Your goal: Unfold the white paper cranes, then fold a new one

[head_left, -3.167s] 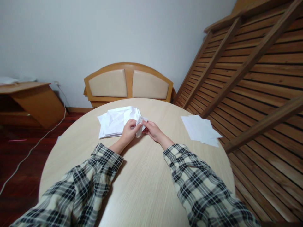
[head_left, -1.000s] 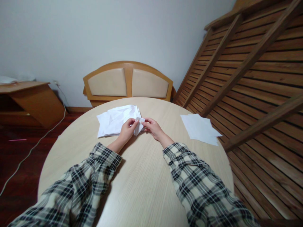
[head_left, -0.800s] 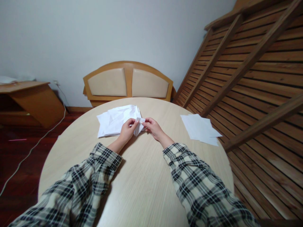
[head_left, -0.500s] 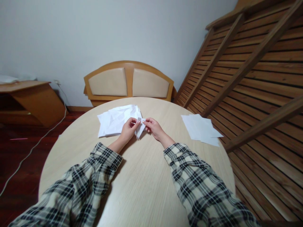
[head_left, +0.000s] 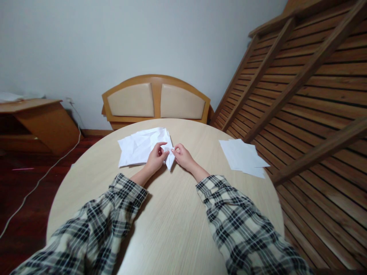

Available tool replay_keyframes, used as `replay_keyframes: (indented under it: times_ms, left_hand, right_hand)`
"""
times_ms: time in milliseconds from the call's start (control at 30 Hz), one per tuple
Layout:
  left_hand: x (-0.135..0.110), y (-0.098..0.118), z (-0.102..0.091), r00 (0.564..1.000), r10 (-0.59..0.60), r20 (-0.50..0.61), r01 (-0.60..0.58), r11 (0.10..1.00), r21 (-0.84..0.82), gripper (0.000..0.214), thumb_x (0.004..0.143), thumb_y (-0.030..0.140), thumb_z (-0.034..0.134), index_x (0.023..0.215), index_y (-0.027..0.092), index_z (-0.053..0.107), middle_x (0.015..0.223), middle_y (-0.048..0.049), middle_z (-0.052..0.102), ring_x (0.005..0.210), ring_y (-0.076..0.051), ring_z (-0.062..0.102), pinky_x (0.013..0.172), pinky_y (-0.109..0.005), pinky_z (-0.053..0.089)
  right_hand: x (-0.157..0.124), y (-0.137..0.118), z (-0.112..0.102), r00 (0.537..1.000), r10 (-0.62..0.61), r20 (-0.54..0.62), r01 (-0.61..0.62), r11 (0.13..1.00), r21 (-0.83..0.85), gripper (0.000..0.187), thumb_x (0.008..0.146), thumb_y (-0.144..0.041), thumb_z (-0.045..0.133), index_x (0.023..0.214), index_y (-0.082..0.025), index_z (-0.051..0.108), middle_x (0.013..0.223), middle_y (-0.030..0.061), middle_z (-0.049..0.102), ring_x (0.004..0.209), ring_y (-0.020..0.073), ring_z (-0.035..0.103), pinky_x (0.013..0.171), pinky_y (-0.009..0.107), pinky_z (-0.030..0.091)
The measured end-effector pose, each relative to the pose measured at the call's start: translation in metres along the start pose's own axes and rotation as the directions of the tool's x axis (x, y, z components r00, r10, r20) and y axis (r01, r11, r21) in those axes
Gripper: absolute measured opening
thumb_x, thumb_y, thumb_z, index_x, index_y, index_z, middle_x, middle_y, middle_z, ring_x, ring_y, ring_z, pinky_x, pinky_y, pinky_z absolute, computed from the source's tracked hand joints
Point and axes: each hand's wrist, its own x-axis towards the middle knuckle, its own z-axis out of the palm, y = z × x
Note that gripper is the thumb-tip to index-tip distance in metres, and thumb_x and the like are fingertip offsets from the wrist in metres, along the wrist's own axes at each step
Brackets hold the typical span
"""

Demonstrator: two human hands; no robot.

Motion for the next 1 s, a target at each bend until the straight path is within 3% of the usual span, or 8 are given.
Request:
replay_keyframes:
  times_ms: [267, 633, 1000]
  left_hand:
    - [-0.001, 0.006, 0.001, 0.99, -0.09, 0.109, 0.104, 0.986, -0.132, 0.032, 0.085, 0.035, 0.062, 0.109, 0.015, 0.063, 0.064, 0.0021, 0.058, 0.056, -0.013, 0.052, 0.051, -0.023, 0.038]
    - [0.001, 0.003, 0.001, 0.981, -0.189, 0.046, 0.194, 0.961, -0.196, 0.024, 0.082, 0.033, 0.059, 0.098, 0.016, 0.066, 0.075, -0.0026, 0.064, 0.063, -0.015, 0.055, 0.057, -0.026, 0.044]
    - [0.001, 0.001, 0.001, 0.986, -0.16, 0.045, 0.165, 0.97, -0.177, 0.021, 0.082, 0.031, 0.059, 0.094, 0.016, 0.067, 0.074, -0.0031, 0.063, 0.063, -0.015, 0.053, 0.058, -0.026, 0.043]
  right_hand:
    - [0.001, -0.007, -0.005, 0.996, 0.081, 0.025, -0.083, 0.991, 0.103, 0.029, 0.083, -0.047, 0.063, 0.086, -0.024, 0.045, 0.052, -0.011, 0.047, 0.035, 0.0065, 0.033, 0.035, 0.018, 0.016]
    - [0.001, -0.009, -0.01, 0.995, 0.064, 0.072, -0.075, 0.985, 0.153, 0.031, 0.08, -0.049, 0.064, 0.083, -0.02, 0.054, 0.056, -0.0081, 0.053, 0.037, 0.0044, 0.039, 0.034, 0.017, 0.021]
    - [-0.005, -0.018, -0.011, 0.989, 0.085, 0.123, -0.102, 0.986, 0.136, 0.032, 0.079, -0.048, 0.068, 0.092, -0.022, 0.055, 0.057, -0.0087, 0.051, 0.04, 0.0058, 0.039, 0.034, 0.018, 0.023]
